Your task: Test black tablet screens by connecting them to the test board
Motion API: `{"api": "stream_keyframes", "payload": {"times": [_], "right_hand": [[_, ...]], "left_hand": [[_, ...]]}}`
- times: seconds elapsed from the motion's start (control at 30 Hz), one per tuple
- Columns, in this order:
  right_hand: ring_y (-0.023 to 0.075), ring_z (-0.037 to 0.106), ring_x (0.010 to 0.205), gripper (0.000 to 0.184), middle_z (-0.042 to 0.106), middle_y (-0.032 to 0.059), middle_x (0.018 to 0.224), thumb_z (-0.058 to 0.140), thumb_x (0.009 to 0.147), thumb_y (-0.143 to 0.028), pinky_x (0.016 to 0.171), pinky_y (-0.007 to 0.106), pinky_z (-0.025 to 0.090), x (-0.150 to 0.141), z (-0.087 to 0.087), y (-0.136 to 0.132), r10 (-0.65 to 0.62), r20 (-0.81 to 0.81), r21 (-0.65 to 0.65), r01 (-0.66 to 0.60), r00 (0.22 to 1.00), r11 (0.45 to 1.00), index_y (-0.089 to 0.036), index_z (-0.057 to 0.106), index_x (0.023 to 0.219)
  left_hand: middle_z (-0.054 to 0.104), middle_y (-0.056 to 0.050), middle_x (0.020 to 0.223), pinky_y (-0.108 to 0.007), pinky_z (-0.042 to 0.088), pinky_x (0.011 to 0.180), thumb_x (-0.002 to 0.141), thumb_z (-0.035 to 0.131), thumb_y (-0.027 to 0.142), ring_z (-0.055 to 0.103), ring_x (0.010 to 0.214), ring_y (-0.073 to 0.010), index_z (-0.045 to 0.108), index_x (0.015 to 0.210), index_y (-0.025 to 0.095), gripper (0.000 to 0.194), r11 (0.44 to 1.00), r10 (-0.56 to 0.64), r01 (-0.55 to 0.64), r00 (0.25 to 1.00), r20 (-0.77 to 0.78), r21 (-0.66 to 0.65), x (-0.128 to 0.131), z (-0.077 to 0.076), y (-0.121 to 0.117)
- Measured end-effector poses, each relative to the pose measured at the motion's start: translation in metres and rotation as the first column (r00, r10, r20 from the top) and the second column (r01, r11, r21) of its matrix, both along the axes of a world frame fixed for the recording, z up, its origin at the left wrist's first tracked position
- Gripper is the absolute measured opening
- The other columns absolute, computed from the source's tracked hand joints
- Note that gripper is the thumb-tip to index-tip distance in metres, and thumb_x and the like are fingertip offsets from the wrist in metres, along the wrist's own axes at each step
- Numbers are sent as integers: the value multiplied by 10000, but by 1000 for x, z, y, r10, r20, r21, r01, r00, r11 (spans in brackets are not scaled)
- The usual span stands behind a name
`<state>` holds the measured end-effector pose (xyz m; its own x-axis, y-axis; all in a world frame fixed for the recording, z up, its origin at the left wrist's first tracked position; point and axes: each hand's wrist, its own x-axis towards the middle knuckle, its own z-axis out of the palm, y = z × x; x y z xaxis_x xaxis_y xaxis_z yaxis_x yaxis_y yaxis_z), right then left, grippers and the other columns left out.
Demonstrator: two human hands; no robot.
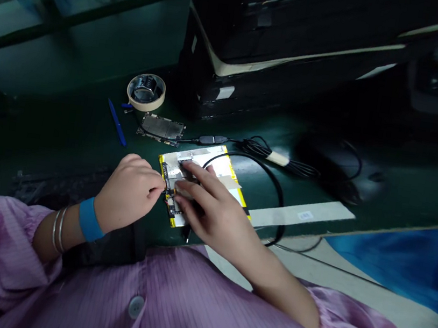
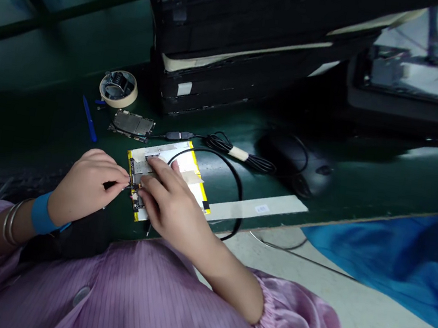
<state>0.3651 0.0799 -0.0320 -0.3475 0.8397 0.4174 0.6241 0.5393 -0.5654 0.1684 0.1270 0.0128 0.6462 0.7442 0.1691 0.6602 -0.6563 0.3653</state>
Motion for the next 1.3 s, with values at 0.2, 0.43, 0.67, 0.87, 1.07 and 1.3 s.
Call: {"api": "stream_keyframes", "payload": {"times": [0.2, 0.43, 0.67, 0.87, 1.07, 1.3], "right_hand": [[300, 568, 1256, 251, 596, 235, 1303, 464, 986, -122, 1102, 572, 422, 3, 2, 2, 101, 75, 44, -104, 992, 994, -97, 665, 1135], [316, 529, 1298, 352, 578, 247, 1329, 393, 987, -89, 1075, 622, 416, 4, 2, 2, 143, 167, 27, -149, 976, 988, -102, 665, 1210], [309, 521, 1307, 377, 585, 225, 1319, 389, 978, -77, 1085, 622, 401, 5, 4, 3, 157, 211, 21, -165, 965, 986, -123, 658, 1239], [325, 560, 1252, 356, 616, 213, 1277, 401, 970, -105, 1054, 613, 431, -1, 5, 4, 128, 270, 69, -152, 954, 986, -119, 677, 1195], [303, 608, 1173, 398, 638, 165, 1246, 426, 886, -109, 1057, 627, 404, 12, 19, 14, 230, 205, -35, -228, 951, 973, -154, 649, 1212], [383, 582, 1148, 410, 607, 233, 1223, 469, 821, -143, 963, 568, 496, 41, 4, 43, -20, 309, 95, -10, 951, 995, -60, 645, 1182]], "left_hand": [[761, 8, 764, -325, 499, 742, 821, 591, 58, 672, 709, -164, 673, 621, 193, 255, 1000, 8, -9, 999, 52, 13, 2, -2, -1], [755, 1, 745, -335, 514, 756, 835, 583, 68, 673, 698, -167, 660, 615, 191, 264, 1000, 9, -10, 998, 58, 22, 1, -3, 0], [753, -1, 741, -335, 511, 759, 828, 572, 56, 673, 705, -170, 654, 624, 187, 256, 1000, -4, 3, 999, 52, 20, 2, -3, 0], [748, 4, 732, -334, 498, 762, 801, 562, 34, 672, 718, -174, 627, 606, 185, 254, 1000, -14, 14, 999, 31, -2, 2, -4, 1], [743, -2, 721, -345, 475, 771, 784, 582, 33, 669, 725, -183, 619, 599, 183, 241, 998, 4, -3, 1000, 17, -63, 2, -5, 3], [691, 13, 632, -353, 441, 756, 792, 549, 35, 600, 643, -164, 545, 528, 183, 303, 996, -19, 19, 1000, -3, -89, 5, -5, 4]]}}
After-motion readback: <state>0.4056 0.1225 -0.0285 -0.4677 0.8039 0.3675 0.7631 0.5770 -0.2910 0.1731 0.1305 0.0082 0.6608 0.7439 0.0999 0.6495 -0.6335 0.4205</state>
